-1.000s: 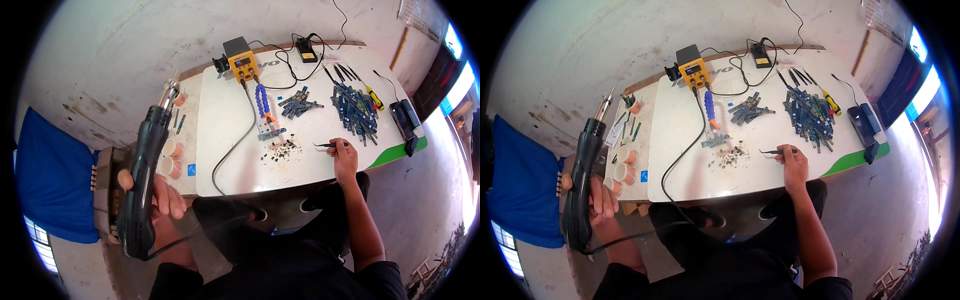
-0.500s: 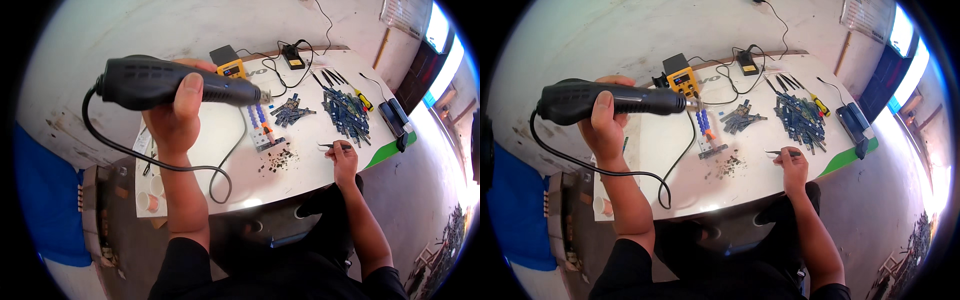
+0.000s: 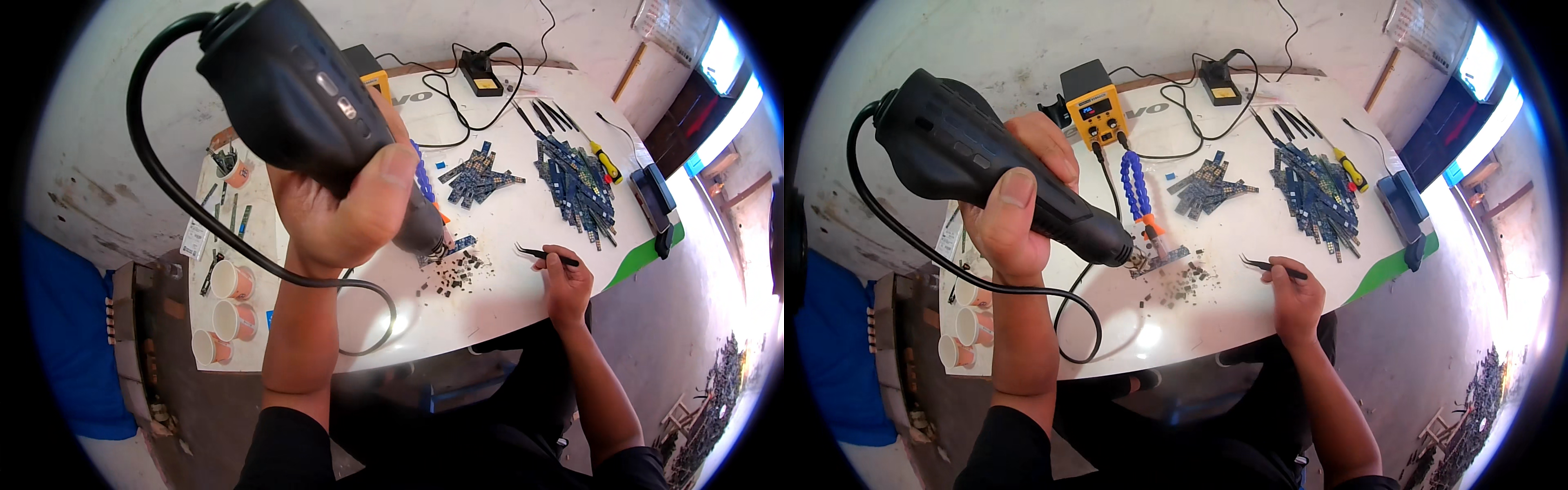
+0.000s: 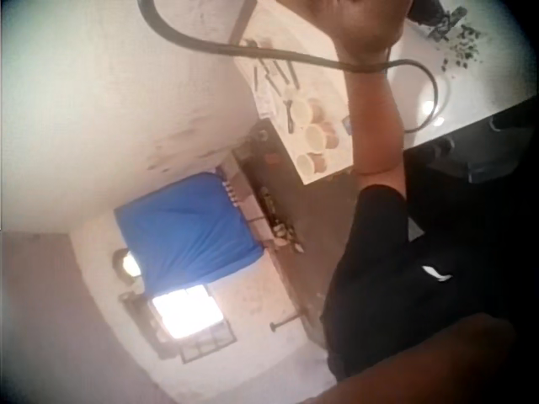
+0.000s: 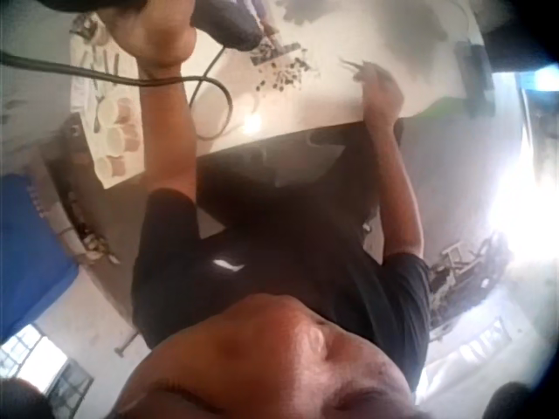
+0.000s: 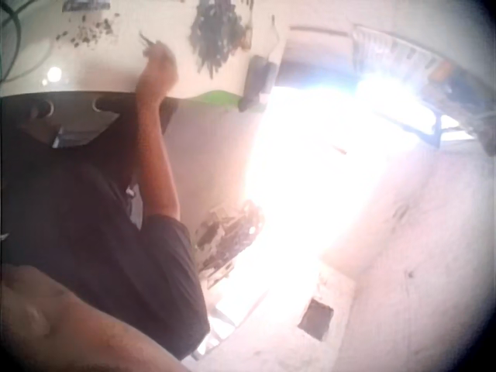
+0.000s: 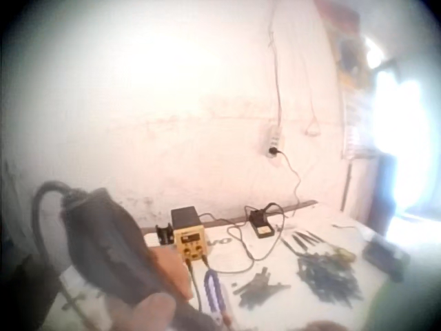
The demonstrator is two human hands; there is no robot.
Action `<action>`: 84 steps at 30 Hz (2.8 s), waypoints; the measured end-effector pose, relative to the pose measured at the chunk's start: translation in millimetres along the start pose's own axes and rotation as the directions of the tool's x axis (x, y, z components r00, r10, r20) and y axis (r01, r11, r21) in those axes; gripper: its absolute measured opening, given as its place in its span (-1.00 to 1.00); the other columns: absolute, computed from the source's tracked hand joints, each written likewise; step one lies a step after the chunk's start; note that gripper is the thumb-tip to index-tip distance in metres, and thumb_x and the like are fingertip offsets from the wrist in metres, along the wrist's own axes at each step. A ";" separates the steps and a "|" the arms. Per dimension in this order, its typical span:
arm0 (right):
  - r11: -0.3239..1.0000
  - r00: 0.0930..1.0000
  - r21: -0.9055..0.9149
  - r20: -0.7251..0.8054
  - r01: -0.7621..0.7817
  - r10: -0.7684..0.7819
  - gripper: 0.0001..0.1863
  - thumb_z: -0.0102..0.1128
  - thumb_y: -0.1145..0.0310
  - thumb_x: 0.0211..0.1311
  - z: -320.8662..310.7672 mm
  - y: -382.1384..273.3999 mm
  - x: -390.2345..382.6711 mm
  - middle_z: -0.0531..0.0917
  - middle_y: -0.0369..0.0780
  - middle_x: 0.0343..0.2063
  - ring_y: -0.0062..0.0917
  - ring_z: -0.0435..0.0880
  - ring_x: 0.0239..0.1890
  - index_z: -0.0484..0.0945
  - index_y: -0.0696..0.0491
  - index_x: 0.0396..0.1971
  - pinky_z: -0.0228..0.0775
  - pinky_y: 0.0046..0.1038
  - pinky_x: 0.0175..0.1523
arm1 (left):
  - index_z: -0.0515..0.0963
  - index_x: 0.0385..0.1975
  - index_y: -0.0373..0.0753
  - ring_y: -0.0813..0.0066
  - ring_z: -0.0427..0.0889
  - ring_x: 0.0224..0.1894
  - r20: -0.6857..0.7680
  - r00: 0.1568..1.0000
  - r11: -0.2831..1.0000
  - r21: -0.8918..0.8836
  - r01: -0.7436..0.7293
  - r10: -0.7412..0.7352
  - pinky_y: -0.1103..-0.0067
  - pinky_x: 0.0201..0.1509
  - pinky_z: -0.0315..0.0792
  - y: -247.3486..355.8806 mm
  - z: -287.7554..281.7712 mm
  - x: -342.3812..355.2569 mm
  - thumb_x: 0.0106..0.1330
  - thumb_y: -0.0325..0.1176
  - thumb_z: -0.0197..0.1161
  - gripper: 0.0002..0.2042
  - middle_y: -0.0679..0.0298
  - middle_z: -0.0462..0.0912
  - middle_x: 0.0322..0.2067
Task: The person uses a hot air gun and tweezers to remove small electronic components from circuit boards. They heat the components and lift them off, placing them on the table.
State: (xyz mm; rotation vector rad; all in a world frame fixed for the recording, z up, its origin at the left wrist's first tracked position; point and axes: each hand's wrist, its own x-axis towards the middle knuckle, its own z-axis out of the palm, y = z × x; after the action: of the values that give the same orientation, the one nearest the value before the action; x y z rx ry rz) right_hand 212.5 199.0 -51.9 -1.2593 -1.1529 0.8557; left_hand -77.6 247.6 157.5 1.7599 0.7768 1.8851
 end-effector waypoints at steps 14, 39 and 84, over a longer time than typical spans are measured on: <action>0.957 0.974 -0.186 0.035 0.224 -0.222 -0.83 0.25 0.64 0.28 13.3 -11.2 -2.6 0.75 -0.11 -0.24 -0.46 0.75 -0.15 0.67 0.26 -0.14 0.52 -0.51 0.03 | 0.46 -0.53 -0.38 0.46 0.37 -0.58 0.073 0.997 0.999 0.044 0.008 -0.011 0.56 -0.49 0.27 -7.6 -5.9 2.4 0.10 -0.14 0.13 -0.67 0.10 0.44 -0.57; 0.788 0.854 -0.334 0.252 0.518 -0.455 -0.74 0.31 0.69 0.15 14.2 -22.6 -9.1 0.79 -0.03 -0.24 -0.29 0.81 -0.19 0.72 0.23 -0.14 0.60 -0.45 -0.02 | 0.50 -0.55 -0.34 0.48 0.44 -0.54 0.039 0.999 1.000 0.029 -0.009 0.007 0.57 -0.41 0.34 -9.8 -1.3 -2.3 0.13 -0.21 0.13 -0.74 0.16 0.52 -0.58; 0.874 0.938 -0.342 0.082 0.345 -0.338 -0.77 0.24 0.55 0.33 30.4 -12.7 -8.8 0.77 -0.10 -0.20 -0.40 0.77 -0.13 0.71 0.18 -0.05 0.54 -0.44 0.06 | 0.61 -0.56 -0.35 0.68 0.55 -0.62 -0.050 0.998 0.995 -0.094 -0.034 0.030 0.63 -0.48 0.44 -8.6 -6.4 -0.9 0.19 -0.35 0.38 -0.80 0.37 0.60 -0.69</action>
State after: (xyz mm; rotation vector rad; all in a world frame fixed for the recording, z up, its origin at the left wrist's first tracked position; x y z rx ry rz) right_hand 179.7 196.6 -43.0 -1.2777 -1.5390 0.4058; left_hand -84.4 252.7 150.9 1.6841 0.6688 1.9588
